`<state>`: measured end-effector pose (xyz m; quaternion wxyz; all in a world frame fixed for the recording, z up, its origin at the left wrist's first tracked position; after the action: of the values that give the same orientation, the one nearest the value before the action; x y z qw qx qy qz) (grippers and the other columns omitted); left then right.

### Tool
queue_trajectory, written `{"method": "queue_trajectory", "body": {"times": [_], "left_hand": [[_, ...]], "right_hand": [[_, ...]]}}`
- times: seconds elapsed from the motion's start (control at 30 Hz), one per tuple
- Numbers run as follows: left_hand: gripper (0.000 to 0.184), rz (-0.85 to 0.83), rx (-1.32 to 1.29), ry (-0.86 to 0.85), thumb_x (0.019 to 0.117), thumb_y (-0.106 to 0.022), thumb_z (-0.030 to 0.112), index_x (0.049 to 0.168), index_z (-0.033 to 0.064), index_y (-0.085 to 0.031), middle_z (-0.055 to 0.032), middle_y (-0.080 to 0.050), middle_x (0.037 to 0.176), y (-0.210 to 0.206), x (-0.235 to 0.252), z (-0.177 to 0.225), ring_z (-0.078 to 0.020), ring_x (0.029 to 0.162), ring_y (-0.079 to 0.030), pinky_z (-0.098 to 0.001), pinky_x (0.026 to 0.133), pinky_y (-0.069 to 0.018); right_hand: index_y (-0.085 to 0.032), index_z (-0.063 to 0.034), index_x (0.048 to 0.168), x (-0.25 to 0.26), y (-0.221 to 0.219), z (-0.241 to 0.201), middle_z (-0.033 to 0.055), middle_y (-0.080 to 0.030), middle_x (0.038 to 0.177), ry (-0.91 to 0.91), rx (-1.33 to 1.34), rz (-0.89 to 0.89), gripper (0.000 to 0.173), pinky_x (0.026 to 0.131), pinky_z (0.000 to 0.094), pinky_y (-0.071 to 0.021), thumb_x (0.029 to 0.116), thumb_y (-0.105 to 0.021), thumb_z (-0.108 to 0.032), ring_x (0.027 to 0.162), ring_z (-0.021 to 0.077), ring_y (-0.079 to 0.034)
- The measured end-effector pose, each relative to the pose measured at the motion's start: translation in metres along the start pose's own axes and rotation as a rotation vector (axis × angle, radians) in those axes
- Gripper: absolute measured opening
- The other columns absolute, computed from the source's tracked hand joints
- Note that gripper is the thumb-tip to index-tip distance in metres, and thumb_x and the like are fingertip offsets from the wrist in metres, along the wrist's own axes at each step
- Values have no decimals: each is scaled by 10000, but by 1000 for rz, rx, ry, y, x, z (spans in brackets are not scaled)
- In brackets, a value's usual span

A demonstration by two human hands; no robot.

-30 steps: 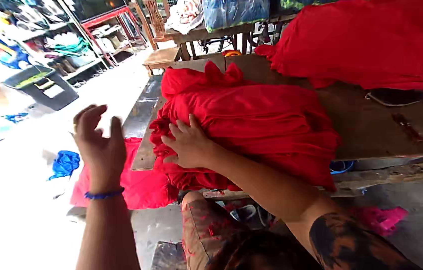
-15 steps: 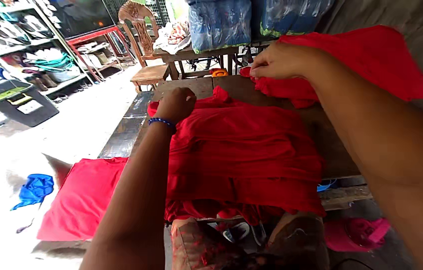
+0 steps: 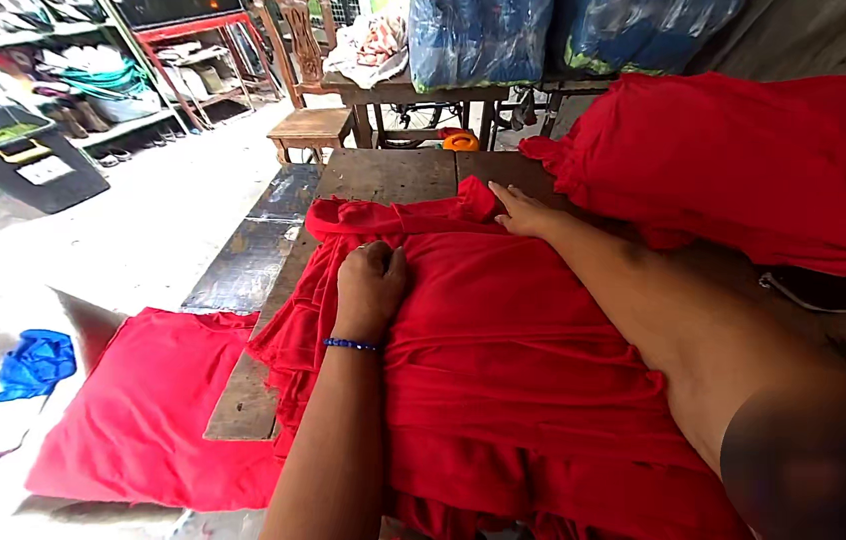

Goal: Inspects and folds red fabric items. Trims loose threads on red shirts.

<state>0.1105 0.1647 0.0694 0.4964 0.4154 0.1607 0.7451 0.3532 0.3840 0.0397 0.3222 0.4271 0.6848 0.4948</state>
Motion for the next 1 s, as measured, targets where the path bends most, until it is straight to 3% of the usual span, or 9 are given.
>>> {"method": "queue_trajectory", "body": {"times": [0.1, 0.17, 0.3, 0.5, 0.63, 0.77, 0.83, 0.93, 1.0], "left_hand": [[335, 14, -3, -2, 1027, -550, 222, 848, -23, -692, -166, -664, 804, -2, 3, -3, -317, 818, -658, -546, 775, -500], [332, 9, 0, 9, 1030, -554, 230, 852, -12, -697, -153, -666, 800, -2, 4, -6, -303, 813, -659, -537, 770, -501], [311, 0, -8, 53, 1025, -579, 242, 869, 2, -700, -138, -660, 792, -2, 6, -7, -282, 787, -648, -522, 745, -496], [319, 149, -49, 180, 969, -642, 174, 1152, -88, -624, -263, -693, 1008, 8, 3, -9, -392, 966, -680, -570, 886, -520], [591, 221, -55, 287, 950, -632, 116, 1463, -61, -399, -391, -429, 1418, 13, 10, -9, -513, 1256, -520, -601, 1009, -455], [510, 161, -7, 186, 1011, -541, 112, 1468, -73, -410, -391, -387, 1486, 14, 13, -4, -526, 1335, -473, -597, 1074, -429], [428, 133, 10, 14, 1009, -540, 120, 1360, -124, -520, -402, -428, 1455, 15, 21, 2, -571, 1339, -440, -661, 1084, -384], [357, -9, 78, -163, 1042, -491, 167, 1256, -79, -637, -340, -516, 1423, 11, 50, 23, -535, 1344, -455, -687, 1081, -360], [373, -160, 98, -193, 1083, -445, 198, 1270, -67, -630, -308, -588, 1348, 1, 75, 39, -476, 1304, -532, -629, 1091, -393]], "right_hand": [[-195, -160, 1663, 15, -13, 3, 328, -393, 1539, 22, 31, -35, 817, 1058, 681, -410, 982, -642, -99, 1339, 522, -485], [-533, -32, 1460, 23, -18, 5, 341, -522, 1376, 75, 68, -13, 544, 1012, 681, -431, 938, -681, -66, 1251, 509, -540], [-669, 105, 1125, 6, 2, 7, 323, -666, 1113, 54, 262, 169, 288, 950, 682, -457, 911, -715, -82, 1100, 474, -633], [-597, -34, 1270, -84, 107, 21, 94, -657, 1165, -16, 1226, 866, 425, 834, 386, -584, 846, -607, -1, 1036, 167, -657], [-506, -187, 874, -168, 128, 4, -55, -615, 891, 359, 1290, 685, 186, 832, 358, -557, 887, -491, -2, 875, 81, -623], [-541, -170, 708, -258, 63, -49, -89, -548, 720, 594, 680, 353, 158, 582, 167, -442, 849, -611, -177, 650, -20, -517], [-607, -65, 827, -276, 27, -61, 35, -604, 891, 524, 463, 335, 126, 714, 258, -502, 861, -614, -186, 841, 82, -590], [-565, -10, 1319, -287, 20, -66, 185, -561, 1318, 312, 318, 473, 546, 901, 441, -554, 876, -690, -304, 1137, 270, -604], [-573, -32, 1401, -291, 21, -74, 190, -580, 1283, 185, 163, 510, 625, 753, 499, -576, 893, -698, -374, 990, 316, -656]]}}
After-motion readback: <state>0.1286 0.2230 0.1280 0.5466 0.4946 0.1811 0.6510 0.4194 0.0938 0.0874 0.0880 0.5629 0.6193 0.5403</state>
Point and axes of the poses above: each hand's wrist, its own x-axis towards the middle knuckle, its own y-axis out of the back of the hand, z = x × y, the point moved 4 cm from there along x, towards the middle knuckle
